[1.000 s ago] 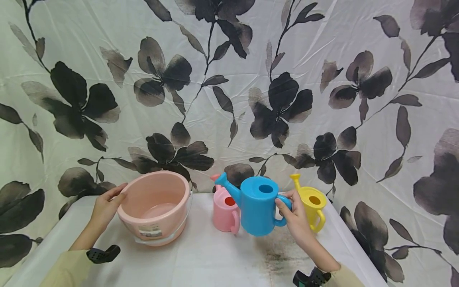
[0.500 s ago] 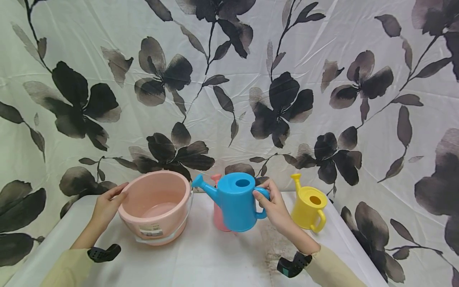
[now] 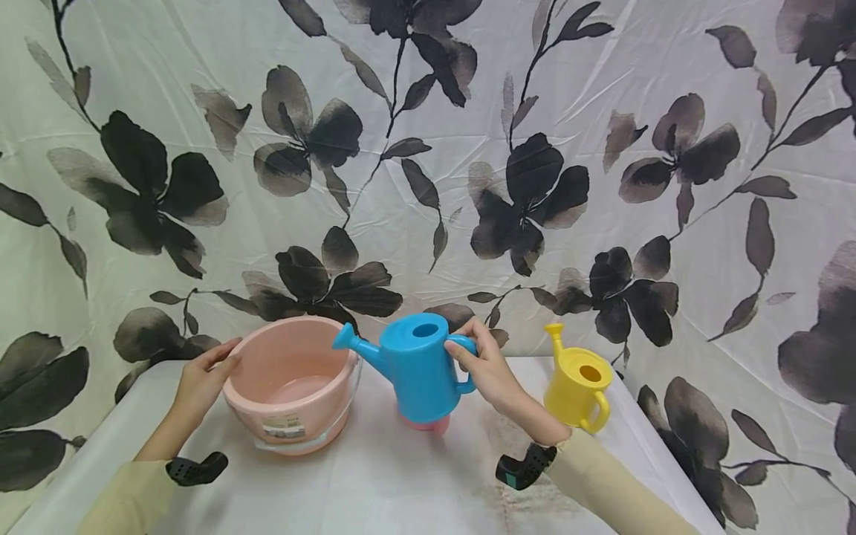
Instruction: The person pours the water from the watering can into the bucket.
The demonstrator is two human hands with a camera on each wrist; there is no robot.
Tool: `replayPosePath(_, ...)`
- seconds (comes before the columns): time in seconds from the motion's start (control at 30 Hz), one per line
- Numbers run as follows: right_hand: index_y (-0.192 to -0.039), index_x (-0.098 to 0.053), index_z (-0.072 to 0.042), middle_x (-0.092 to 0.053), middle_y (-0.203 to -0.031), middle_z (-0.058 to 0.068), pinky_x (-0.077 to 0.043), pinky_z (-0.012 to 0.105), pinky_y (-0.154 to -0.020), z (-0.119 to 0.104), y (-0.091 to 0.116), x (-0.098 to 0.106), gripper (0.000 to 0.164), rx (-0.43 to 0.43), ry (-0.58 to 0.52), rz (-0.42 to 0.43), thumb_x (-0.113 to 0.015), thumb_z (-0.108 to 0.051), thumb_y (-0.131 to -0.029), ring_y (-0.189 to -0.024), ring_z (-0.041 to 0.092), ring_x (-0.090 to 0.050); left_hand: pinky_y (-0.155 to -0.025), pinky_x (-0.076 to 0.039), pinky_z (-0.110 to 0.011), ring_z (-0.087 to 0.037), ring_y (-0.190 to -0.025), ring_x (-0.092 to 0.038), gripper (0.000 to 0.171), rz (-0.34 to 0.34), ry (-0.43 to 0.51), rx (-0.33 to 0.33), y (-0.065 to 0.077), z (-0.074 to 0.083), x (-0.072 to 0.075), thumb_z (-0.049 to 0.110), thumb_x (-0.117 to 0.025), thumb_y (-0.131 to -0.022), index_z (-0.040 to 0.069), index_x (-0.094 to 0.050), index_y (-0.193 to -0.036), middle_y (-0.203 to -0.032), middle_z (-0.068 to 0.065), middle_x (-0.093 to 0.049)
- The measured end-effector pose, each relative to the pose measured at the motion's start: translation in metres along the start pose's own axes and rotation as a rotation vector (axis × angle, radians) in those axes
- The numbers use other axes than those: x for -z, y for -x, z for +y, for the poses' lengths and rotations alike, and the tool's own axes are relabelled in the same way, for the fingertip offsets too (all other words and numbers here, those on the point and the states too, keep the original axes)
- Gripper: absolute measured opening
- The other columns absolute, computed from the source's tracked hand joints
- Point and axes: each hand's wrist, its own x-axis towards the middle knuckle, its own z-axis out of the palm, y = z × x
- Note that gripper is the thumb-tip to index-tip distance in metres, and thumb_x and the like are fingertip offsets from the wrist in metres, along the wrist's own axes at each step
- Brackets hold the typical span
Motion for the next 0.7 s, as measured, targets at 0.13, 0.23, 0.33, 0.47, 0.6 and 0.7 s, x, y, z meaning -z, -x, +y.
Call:
replayPosePath(0.13, -0.103, -0.038, 0.001, -0.032, -0.068, 0.001, -0.033, 0.031, -0.068, -0.004, -0.010, -0.003, 0.016, -0.010, 0.032, -0.028, -0.048, -0.012, -0.100, -0.068, 0.014, -0.038, -0.076, -0.033, -0.002, -0.030, -0.124, -0.047, 0.048, -0.003, 0.002, -0.006, 0.000, 0.000, 0.000, 0.028, -0.044, -0.101, 0.002, -0.046, -0.141, -0.137, -0.024, -0.051)
replayPosePath(0.23, -0.104, -0.039, 0.002, -0.033, -0.070, 0.003, -0.034, 0.032, -0.069, -0.007, -0.016, -0.005, 0.017, -0.013, 0.062, -0.045, -0.049, -0.012, -0.100, -0.070, 0.016, -0.040, -0.073, -0.032, 0.000, -0.030, -0.124, -0.047, 0.048, -0.006, 0.003, -0.005, 0.000, 0.000, 0.000, 0.028, -0.044, -0.101, 0.002, -0.046, -0.141, -0.137, -0.024, -0.051)
replayPosePath(0.33, -0.103, -0.041, 0.002, -0.037, -0.074, 0.004, -0.035, 0.032, -0.070, -0.009, -0.021, -0.008, 0.016, -0.005, 0.089, -0.054, -0.050, -0.011, -0.099, -0.072, 0.019, -0.041, -0.074, -0.032, -0.001, -0.030, -0.124, -0.047, 0.048, -0.007, 0.004, 0.000, 0.000, -0.001, -0.001, 0.028, -0.044, -0.101, 0.003, -0.046, -0.141, -0.137, -0.024, -0.051)
replayPosePath(0.47, -0.103, -0.043, 0.002, -0.041, -0.077, 0.005, -0.037, 0.032, -0.070, -0.014, -0.027, -0.010, 0.016, 0.008, 0.134, -0.060, -0.051, -0.012, -0.099, -0.074, 0.019, -0.043, -0.074, -0.032, 0.000, -0.030, -0.124, -0.047, 0.048, -0.008, 0.010, 0.006, 0.000, -0.001, -0.001, 0.028, -0.045, -0.101, 0.003, -0.045, -0.142, -0.137, -0.024, -0.051)
replayPosePath(0.6, -0.103, -0.044, 0.003, -0.043, -0.079, 0.005, -0.037, 0.032, -0.070, -0.019, -0.032, -0.012, 0.016, 0.019, 0.161, -0.081, -0.051, -0.011, -0.099, -0.073, 0.019, -0.043, -0.071, -0.033, 0.001, -0.032, -0.123, -0.047, 0.048, -0.005, 0.017, 0.002, 0.000, -0.002, -0.001, 0.028, -0.044, -0.101, 0.002, -0.045, -0.142, -0.136, -0.024, -0.051)
replayPosePath(0.7, -0.105, -0.044, 0.004, -0.043, -0.081, 0.006, -0.037, 0.032, -0.069, -0.022, -0.036, -0.014, 0.017, 0.014, 0.177, -0.093, -0.051, -0.011, -0.099, -0.073, 0.020, -0.043, -0.070, -0.034, 0.001, -0.032, -0.121, -0.048, 0.048, -0.001, 0.013, -0.007, 0.000, -0.002, -0.001, 0.027, -0.044, -0.101, 0.002, -0.046, -0.141, -0.135, -0.024, -0.051)
